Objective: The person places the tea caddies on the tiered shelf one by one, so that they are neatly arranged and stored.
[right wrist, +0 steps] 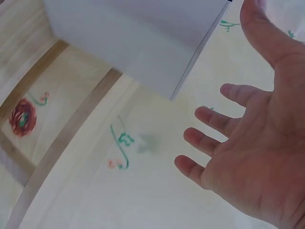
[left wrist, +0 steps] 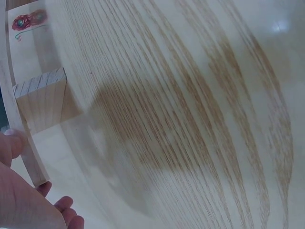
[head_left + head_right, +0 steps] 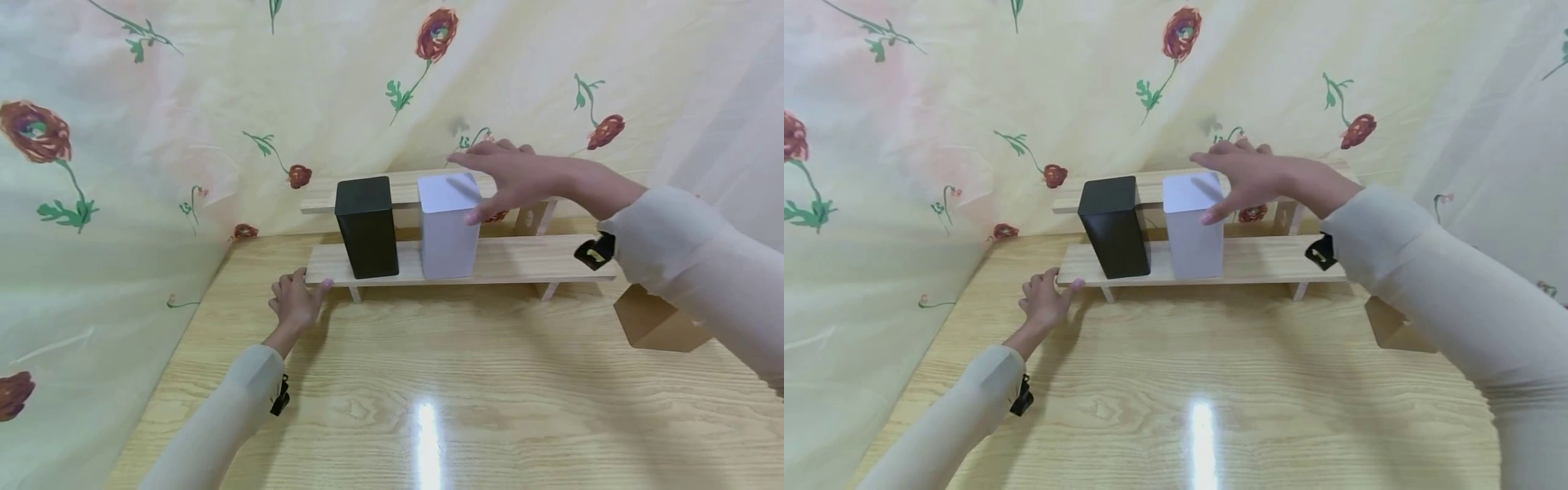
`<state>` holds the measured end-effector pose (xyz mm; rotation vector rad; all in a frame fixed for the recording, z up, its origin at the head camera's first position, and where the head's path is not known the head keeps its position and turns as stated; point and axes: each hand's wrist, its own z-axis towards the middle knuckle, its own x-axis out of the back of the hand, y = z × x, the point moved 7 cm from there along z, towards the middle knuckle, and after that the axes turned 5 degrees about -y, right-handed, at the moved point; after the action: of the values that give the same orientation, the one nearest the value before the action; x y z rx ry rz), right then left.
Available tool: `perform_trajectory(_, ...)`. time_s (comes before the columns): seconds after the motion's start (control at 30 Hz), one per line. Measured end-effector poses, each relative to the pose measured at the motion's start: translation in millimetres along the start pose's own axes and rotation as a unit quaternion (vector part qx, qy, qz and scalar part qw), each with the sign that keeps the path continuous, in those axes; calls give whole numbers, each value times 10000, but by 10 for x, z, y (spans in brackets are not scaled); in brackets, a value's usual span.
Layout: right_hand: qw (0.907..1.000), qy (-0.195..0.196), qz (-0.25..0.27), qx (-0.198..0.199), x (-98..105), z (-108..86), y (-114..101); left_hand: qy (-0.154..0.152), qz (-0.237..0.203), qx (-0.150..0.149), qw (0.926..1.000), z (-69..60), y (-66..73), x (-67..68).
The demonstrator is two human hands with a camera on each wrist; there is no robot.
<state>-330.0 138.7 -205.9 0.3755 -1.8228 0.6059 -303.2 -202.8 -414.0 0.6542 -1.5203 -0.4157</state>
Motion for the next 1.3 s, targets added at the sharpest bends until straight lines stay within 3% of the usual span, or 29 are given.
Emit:
perform_trajectory(0.27, 9997, 201, 44, -145, -30, -324, 185, -13, 78, 4, 10000, 11, -15, 8)
perform_trajectory(0.63, 9973, 644, 86, -335, -268, -753, 587, 6, 144, -13, 9999, 14, -14, 36)
perform_trajectory(0.97, 9960, 642, 1, -617, -536, -1047, 918, -54, 123, 44, 9999, 8, -7, 6)
perform_trajectory(1.3, 9929, 353, -64, -1136, -794, -1470, 1358, -19, 153, 39, 9999, -5, 17, 6)
